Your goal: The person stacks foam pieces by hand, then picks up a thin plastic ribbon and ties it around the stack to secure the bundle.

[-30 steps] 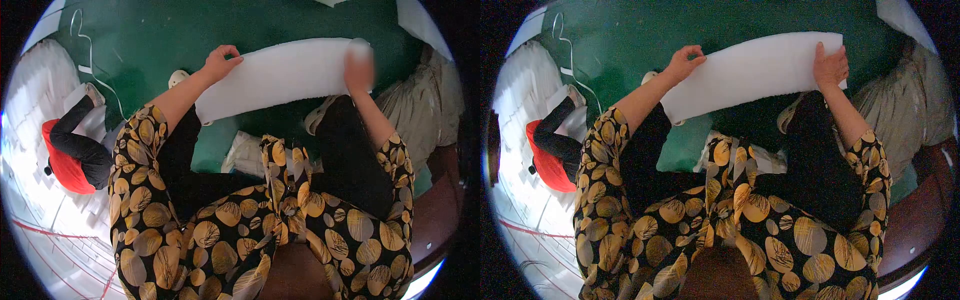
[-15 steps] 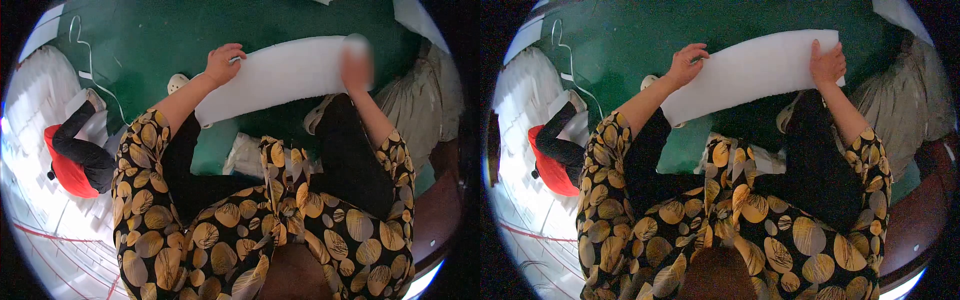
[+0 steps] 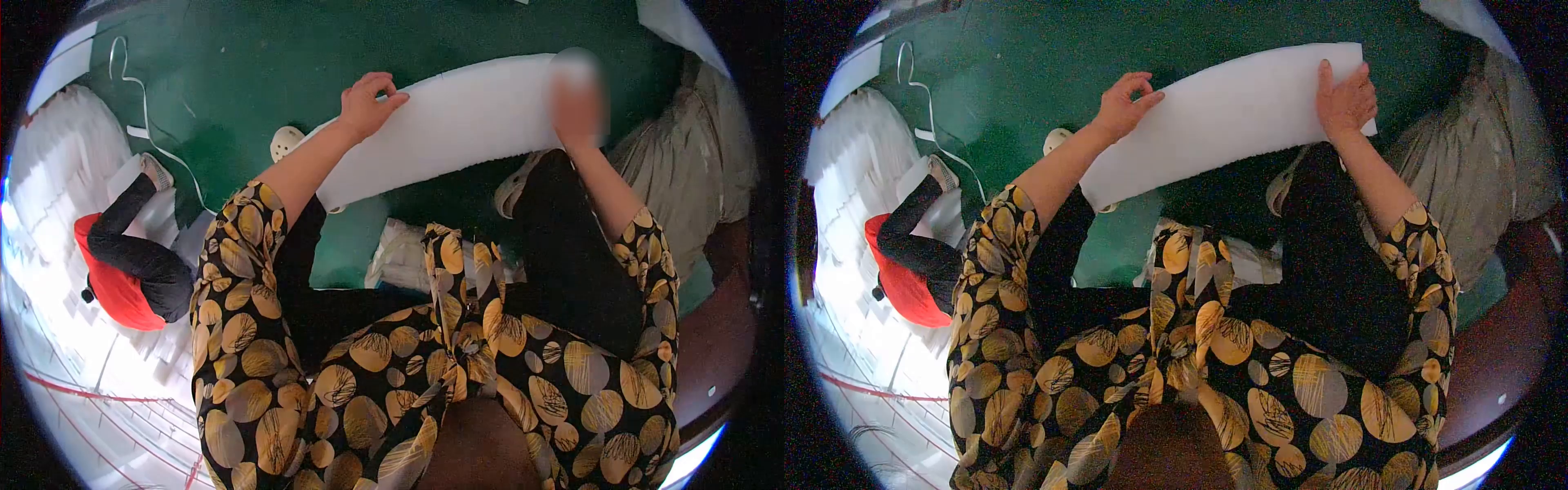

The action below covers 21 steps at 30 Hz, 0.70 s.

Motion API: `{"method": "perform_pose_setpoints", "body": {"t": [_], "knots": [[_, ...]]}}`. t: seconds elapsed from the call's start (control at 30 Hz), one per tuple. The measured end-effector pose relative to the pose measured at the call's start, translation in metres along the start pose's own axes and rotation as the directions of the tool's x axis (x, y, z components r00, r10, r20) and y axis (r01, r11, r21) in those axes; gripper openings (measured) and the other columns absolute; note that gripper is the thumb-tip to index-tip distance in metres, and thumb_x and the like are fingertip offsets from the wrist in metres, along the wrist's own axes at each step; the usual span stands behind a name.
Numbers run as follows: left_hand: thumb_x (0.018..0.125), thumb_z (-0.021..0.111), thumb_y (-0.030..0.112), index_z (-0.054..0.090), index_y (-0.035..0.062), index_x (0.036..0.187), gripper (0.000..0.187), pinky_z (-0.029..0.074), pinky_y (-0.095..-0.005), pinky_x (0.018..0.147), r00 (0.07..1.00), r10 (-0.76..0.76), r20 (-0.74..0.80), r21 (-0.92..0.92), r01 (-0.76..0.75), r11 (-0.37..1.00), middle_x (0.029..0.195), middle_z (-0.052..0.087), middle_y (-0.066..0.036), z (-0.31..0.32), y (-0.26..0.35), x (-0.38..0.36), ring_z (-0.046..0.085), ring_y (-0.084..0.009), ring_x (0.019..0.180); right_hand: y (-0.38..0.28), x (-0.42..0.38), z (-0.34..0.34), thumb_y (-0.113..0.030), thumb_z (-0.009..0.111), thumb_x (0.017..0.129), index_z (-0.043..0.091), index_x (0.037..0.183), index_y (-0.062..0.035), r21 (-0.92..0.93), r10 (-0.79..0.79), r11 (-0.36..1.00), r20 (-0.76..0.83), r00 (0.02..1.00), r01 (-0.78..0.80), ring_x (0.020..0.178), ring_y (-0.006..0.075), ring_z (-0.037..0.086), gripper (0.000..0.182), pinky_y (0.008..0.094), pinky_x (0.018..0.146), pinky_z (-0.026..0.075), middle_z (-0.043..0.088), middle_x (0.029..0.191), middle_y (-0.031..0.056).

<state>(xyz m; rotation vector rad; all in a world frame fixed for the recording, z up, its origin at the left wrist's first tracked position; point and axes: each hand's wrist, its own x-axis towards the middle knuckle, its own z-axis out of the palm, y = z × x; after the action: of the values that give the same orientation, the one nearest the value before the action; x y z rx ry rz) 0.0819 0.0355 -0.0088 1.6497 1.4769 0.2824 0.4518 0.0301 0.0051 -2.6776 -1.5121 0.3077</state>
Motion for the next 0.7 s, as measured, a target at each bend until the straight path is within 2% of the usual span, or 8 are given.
{"method": "perform_pose_setpoints", "body": {"t": [0.13, 0.2, 0.27, 0.33, 0.4, 0.6, 0.7], "knots": [[0.075, 0.068, 0.034, 0.06, 0.0136, 0.079, 0.023, 0.036, -0.0459, 0.091, 1.0, -0.014, 0.028, -0.014, 0.014, 1.0, 0.12, 0.056, -0.007, -0.001, 0.001, 0.007, 0.051, -0.0252, 0.113, 0.002, 0.002, 0.002, -0.06, 0.048, 0.082, 0.032, 0.133, 0.0008, -0.023, -0.019, 1.0, -0.05, 0.999, 0.018, 0.116, 0.0436, 0.042, 0.081, 0.051, 0.098, 0.029, 0.045, 0.123, 0.029], [0.077, 0.07, 0.023, 0.061, 0.0097, 0.082, 0.016, 0.039, -0.0359, 0.097, 0.998, -0.035, 0.057, -0.002, 0.035, 0.999, 0.12, 0.055, -0.013, -0.003, 0.005, 0.007, 0.051, -0.0267, 0.115, 0.003, 0.003, 0.003, -0.061, 0.048, 0.082, 0.032, 0.133, 0.0005, -0.021, -0.025, 0.999, -0.062, 0.998, 0.023, 0.116, 0.0436, 0.042, 0.082, 0.0511, 0.098, 0.029, 0.046, 0.123, 0.0291], [0.077, 0.069, 0.02, 0.063, 0.0105, 0.086, 0.014, 0.039, -0.0357, 0.097, 0.999, -0.01, 0.045, -0.035, 0.011, 0.999, 0.12, 0.055, -0.013, -0.003, 0.01, 0.009, 0.051, -0.0272, 0.115, 0.005, 0.005, 0.004, -0.064, 0.046, 0.08, 0.029, 0.134, 0.0005, -0.019, -0.019, 1.0, -0.032, 0.999, 0.018, 0.119, 0.0419, 0.039, 0.086, 0.0521, 0.101, 0.025, 0.043, 0.127, 0.0266], [0.077, 0.068, 0.016, 0.064, 0.0112, 0.09, 0.014, 0.039, -0.0355, 0.097, 0.999, 0.014, 0.031, -0.066, -0.012, 0.998, 0.119, 0.055, -0.014, -0.001, 0.013, 0.011, 0.051, -0.0277, 0.115, 0.006, 0.006, 0.005, -0.064, 0.046, 0.08, 0.029, 0.135, 0.0003, -0.018, -0.012, 1.0, -0.048, 0.999, 0.011, 0.12, 0.042, 0.038, 0.086, 0.0518, 0.101, 0.025, 0.042, 0.128, 0.0265], [0.076, 0.066, 0.011, 0.065, 0.0123, 0.097, 0.021, 0.04, -0.036, 0.097, 0.986, 0.16, -0.039, -0.066, -0.162, 0.985, 0.119, 0.056, -0.013, 0.002, 0.017, 0.011, 0.051, -0.0288, 0.115, 0.006, 0.007, 0.006, -0.064, 0.047, 0.08, 0.028, 0.135, 0.0001, -0.017, -0.005, 1.0, -0.06, 0.998, 0.004, 0.12, 0.0421, 0.038, 0.087, 0.0515, 0.101, 0.025, 0.042, 0.128, 0.0265], [0.075, 0.061, 0.007, 0.064, 0.0133, 0.097, 0.023, 0.042, -0.0387, 0.095, 0.98, 0.186, -0.064, 0.018, -0.185, 0.983, 0.118, 0.056, -0.013, 0.004, 0.021, 0.009, 0.053, -0.0307, 0.111, 0.004, 0.007, 0.007, -0.063, 0.048, 0.08, 0.03, 0.134, -0.0004, -0.032, -0.034, 0.999, -0.109, 0.993, 0.03, 0.12, 0.0402, 0.039, 0.085, 0.0518, 0.101, 0.026, 0.043, 0.127, 0.0266], [0.075, 0.061, 0.007, 0.064, 0.0133, 0.094, 0.021, 0.043, -0.0388, 0.093, 0.968, 0.241, -0.067, 0.083, -0.235, 0.968, 0.118, 0.056, -0.013, 0.003, 0.023, 0.01, 0.054, -0.031, 0.11, -0.001, 0.008, -0.002, -0.063, 0.048, 0.08, 0.03, 0.134, -0.0009, 0.027, -0.009, 1.0, -0.038, 0.999, 0.01, 0.12, 0.0398, 0.039, 0.084, 0.0517, 0.101, 0.024, 0.043, 0.127, 0.0264]]}}
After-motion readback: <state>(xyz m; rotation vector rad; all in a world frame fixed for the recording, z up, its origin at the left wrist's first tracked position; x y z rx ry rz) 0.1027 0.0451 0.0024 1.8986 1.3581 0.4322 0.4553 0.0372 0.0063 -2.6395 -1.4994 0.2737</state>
